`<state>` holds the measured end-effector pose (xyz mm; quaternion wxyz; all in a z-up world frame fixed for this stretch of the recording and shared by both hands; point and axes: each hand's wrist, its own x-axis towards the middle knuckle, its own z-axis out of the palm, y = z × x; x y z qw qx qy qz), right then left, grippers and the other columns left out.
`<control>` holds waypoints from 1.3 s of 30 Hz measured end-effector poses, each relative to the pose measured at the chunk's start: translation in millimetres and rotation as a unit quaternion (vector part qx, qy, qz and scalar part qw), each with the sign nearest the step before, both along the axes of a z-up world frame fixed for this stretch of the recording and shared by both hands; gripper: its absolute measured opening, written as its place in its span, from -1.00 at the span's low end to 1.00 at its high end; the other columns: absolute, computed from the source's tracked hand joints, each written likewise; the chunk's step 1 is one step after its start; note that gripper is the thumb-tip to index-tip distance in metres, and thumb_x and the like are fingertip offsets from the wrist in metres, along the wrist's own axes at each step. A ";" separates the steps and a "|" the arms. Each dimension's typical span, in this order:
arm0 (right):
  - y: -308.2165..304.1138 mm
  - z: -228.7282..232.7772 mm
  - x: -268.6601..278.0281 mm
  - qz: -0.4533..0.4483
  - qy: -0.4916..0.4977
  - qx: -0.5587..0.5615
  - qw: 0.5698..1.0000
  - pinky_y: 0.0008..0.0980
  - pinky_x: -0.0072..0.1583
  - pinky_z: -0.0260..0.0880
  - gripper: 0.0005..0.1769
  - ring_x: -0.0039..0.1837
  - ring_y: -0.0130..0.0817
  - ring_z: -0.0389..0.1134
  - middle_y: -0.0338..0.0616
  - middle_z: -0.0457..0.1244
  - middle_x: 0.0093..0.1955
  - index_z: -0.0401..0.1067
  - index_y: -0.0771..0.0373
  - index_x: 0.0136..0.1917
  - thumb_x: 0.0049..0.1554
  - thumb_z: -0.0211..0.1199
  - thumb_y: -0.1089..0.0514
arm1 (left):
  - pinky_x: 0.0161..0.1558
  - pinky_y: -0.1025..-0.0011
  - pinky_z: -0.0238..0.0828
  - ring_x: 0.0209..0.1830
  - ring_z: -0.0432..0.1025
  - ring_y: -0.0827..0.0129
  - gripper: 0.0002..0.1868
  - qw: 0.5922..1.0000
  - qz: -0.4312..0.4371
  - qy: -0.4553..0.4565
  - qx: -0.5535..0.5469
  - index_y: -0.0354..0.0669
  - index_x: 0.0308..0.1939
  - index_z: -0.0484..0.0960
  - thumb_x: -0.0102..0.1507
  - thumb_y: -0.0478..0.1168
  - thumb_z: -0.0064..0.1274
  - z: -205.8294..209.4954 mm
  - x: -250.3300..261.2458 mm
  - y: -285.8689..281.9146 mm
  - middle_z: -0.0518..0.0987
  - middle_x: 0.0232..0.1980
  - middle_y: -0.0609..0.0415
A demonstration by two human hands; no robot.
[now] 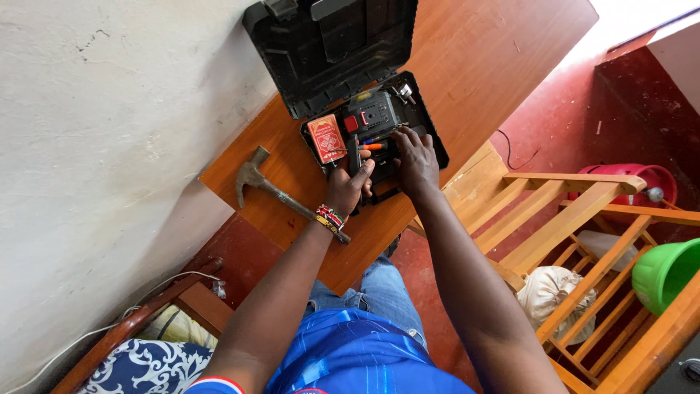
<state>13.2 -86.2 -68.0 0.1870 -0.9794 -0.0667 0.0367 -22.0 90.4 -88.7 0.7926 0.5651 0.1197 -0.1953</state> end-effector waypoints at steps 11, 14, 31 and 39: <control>-28.8 21.8 8.6 0.071 -0.014 0.019 0.997 -0.03 0.37 0.10 -0.49 0.37 -0.02 0.13 -0.20 0.25 0.30 0.46 0.05 0.12 -0.10 0.54 0.15 | -0.37 0.48 0.48 -0.47 0.40 0.56 -0.65 0.999 0.031 0.004 -0.018 -0.22 0.18 0.52 0.37 -0.14 0.03 -6.2 -3.5 -16.3 0.49 -0.39 0.20; -38.0 28.2 6.9 0.076 -0.028 0.023 0.996 0.00 0.40 0.04 -0.51 0.37 0.00 0.12 -0.18 0.26 0.25 0.48 0.05 0.08 -0.13 0.55 0.13 | -0.36 0.45 0.48 -0.46 0.42 0.52 -0.65 0.998 0.032 0.017 -0.049 -0.25 0.19 0.51 0.36 -0.18 -0.01 -12.8 -6.3 -23.4 0.51 -0.37 0.16; -42.0 61.1 -22.3 -0.202 0.168 0.498 0.826 -0.42 -0.20 0.21 -0.46 -0.21 -0.46 0.19 -0.16 0.28 -0.06 0.31 0.23 0.47 0.33 0.09 -0.09 | -0.52 0.56 0.24 -0.53 0.30 0.61 -0.40 0.985 0.052 0.054 -0.157 -0.13 0.08 0.54 0.37 0.32 -0.11 5.9 -18.0 -22.8 0.45 -0.39 0.25; -11.9 63.3 -30.8 -0.202 0.194 0.620 0.733 -0.49 0.03 0.46 -0.42 0.01 -0.58 0.36 -0.30 0.31 0.05 0.18 0.24 0.51 0.31 0.09 -0.03 | -0.53 0.52 0.27 -0.55 0.31 0.56 -0.25 0.984 0.055 0.005 -0.168 -0.18 0.05 0.49 0.35 0.46 -0.30 11.6 -20.7 8.0 0.42 -0.40 0.22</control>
